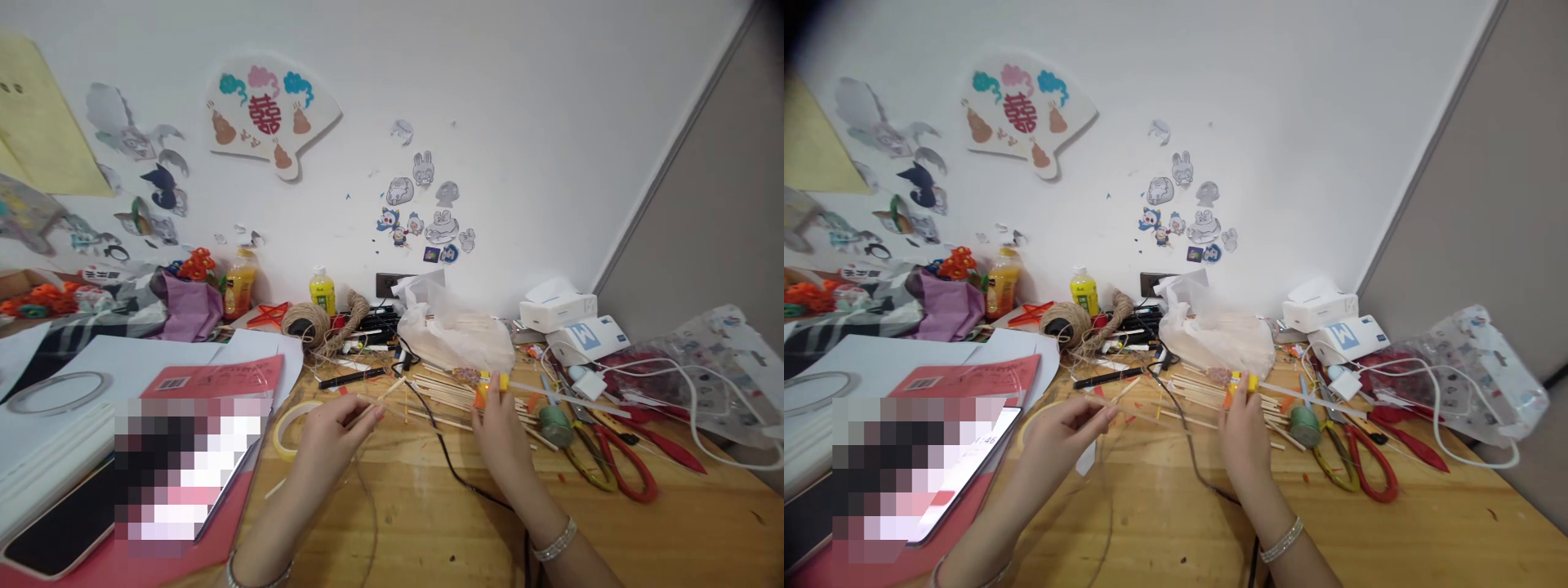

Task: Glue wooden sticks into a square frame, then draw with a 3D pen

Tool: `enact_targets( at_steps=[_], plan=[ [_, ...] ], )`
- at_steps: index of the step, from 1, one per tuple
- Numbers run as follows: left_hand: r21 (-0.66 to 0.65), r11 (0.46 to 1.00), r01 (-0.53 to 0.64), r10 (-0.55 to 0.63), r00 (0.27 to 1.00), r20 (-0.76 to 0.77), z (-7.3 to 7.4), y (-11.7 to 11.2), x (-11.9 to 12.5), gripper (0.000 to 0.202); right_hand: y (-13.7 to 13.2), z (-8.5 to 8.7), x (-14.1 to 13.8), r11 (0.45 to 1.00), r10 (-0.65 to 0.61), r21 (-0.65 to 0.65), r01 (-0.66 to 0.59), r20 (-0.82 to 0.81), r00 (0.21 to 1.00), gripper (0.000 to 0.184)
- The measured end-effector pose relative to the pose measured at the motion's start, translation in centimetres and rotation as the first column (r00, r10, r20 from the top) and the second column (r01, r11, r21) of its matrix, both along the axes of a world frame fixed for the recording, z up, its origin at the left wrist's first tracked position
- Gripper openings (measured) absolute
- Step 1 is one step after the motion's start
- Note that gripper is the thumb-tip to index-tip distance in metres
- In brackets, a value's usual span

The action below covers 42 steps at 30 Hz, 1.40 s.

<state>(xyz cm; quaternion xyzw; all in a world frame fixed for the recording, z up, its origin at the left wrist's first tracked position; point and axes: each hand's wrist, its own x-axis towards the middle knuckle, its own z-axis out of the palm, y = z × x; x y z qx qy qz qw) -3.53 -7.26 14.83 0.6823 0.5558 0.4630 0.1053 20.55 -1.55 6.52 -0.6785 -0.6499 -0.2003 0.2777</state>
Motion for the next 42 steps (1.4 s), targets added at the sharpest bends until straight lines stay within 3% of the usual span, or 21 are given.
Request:
enact_targets(
  at_steps=[3,6,9,11,14,15,17,22,28,35,42],
  plan=[
    [-0.007,1.000,0.011,-0.011,1.000,0.004,-0.1,0.0,0.0,0.026,0.6,-1.6,0.6,0.999,0.032,-0.017,-0.031,0.013,0.999,0.053],
    [-0.014,1.000,0.013,-0.013,1.000,-0.006,-0.1,0.0,-0.1,0.025,0.5,-2.2,0.7,0.998,0.018,-0.066,-0.013,0.084,0.996,0.045],
    [-0.022,1.000,0.013,-0.013,1.000,-0.014,0.0,-0.1,-0.1,0.026,-0.1,-1.1,0.3,0.998,0.034,-0.056,-0.026,0.151,0.988,0.033],
    [-0.020,1.000,0.012,-0.013,1.000,-0.011,0.0,-0.1,-0.1,0.026,-0.7,0.1,-0.5,0.978,0.207,-0.034,-0.205,0.067,0.976,0.028],
    [-0.010,1.000,0.008,-0.008,1.000,0.003,0.1,-0.2,0.0,0.024,-1.8,1.6,-2.2,0.809,0.582,0.003,-0.588,-0.150,0.799,0.026],
    [-0.010,1.000,0.008,-0.008,1.000,0.010,0.1,-0.2,0.0,0.023,-2.2,1.8,-2.9,0.750,0.648,0.011,-0.661,-0.210,0.732,0.029],
    [-0.015,1.000,0.013,-0.013,1.000,0.028,0.1,-0.3,0.1,0.022,-2.9,1.8,-4.0,0.696,0.685,0.019,-0.718,-0.317,0.656,0.033],
    [-0.042,0.998,0.051,-0.047,0.995,0.086,0.2,-0.4,0.2,0.023,-3.6,1.2,-5.0,0.696,0.677,0.075,-0.714,-0.398,0.619,0.014],
    [-0.078,0.995,0.061,-0.048,0.986,0.162,0.2,-0.4,-0.1,0.026,-3.3,1.9,-3.7,0.687,0.715,0.193,-0.701,-0.352,0.603,0.019],
    [-0.142,0.986,0.091,-0.055,0.970,0.235,0.2,-0.3,0.0,0.028,-3.1,1.8,-3.0,0.664,0.744,0.201,-0.720,-0.274,0.609,0.021],
    [-0.118,0.980,0.163,-0.124,0.950,0.286,0.6,-0.8,0.0,0.038,-3.1,1.7,-3.1,0.655,0.752,0.215,-0.724,-0.272,0.600,0.022]
  ],
)
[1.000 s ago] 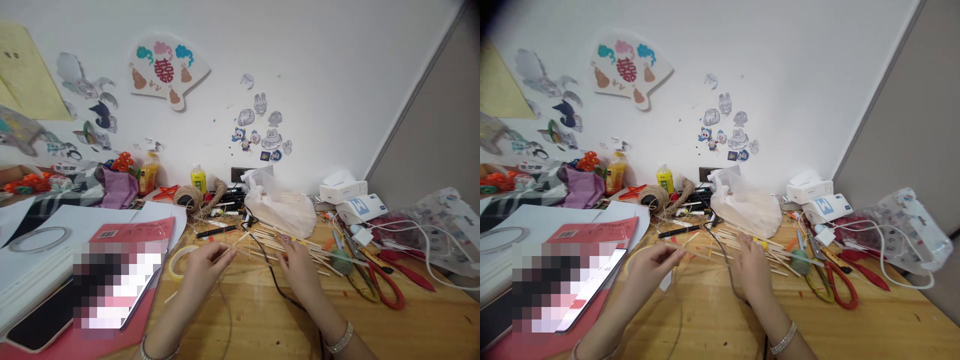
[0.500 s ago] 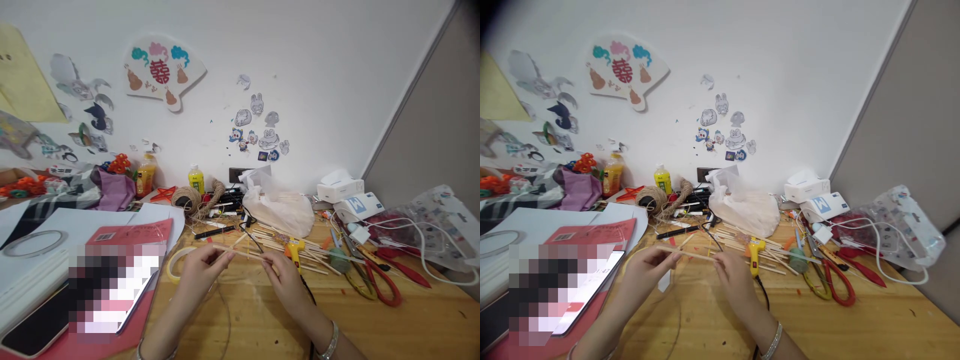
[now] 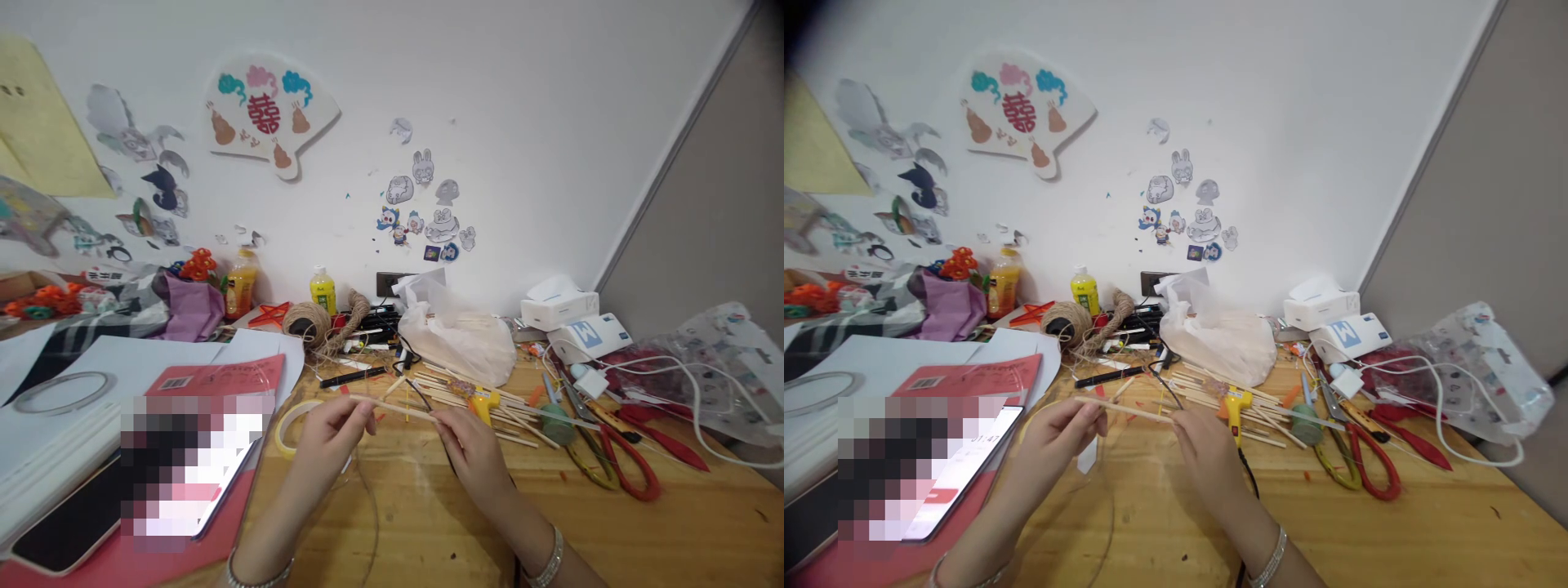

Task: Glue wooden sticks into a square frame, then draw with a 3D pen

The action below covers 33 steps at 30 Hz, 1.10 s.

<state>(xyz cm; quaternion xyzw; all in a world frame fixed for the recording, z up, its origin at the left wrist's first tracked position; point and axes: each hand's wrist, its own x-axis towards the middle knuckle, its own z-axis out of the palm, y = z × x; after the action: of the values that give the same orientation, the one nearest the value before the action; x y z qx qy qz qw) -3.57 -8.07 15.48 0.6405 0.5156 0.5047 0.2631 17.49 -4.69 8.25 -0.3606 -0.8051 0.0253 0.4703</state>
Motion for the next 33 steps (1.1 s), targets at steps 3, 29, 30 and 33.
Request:
enact_targets(
  at_steps=[3,29,30,33],
  plan=[
    [-0.007,1.000,-0.014,0.014,1.000,0.000,0.07,-0.16,-0.01,0.039,-0.10,0.03,-0.03,1.000,0.004,0.021,-0.004,-0.002,1.000,0.021],
    [-0.047,0.999,-0.020,0.024,0.997,0.080,-0.06,0.05,0.10,0.043,-0.76,0.69,-0.03,0.996,-0.019,0.092,0.018,0.012,1.000,0.022],
    [-0.045,0.999,-0.023,0.026,0.996,0.081,-0.05,0.01,0.07,0.043,-0.80,0.73,-0.02,0.995,-0.016,0.095,0.015,0.012,1.000,0.022],
    [-0.046,0.999,-0.023,0.028,0.995,0.094,-0.10,-0.14,0.01,0.043,-0.93,0.86,-0.05,0.995,-0.013,0.100,0.011,0.021,1.000,0.021]
  ],
)
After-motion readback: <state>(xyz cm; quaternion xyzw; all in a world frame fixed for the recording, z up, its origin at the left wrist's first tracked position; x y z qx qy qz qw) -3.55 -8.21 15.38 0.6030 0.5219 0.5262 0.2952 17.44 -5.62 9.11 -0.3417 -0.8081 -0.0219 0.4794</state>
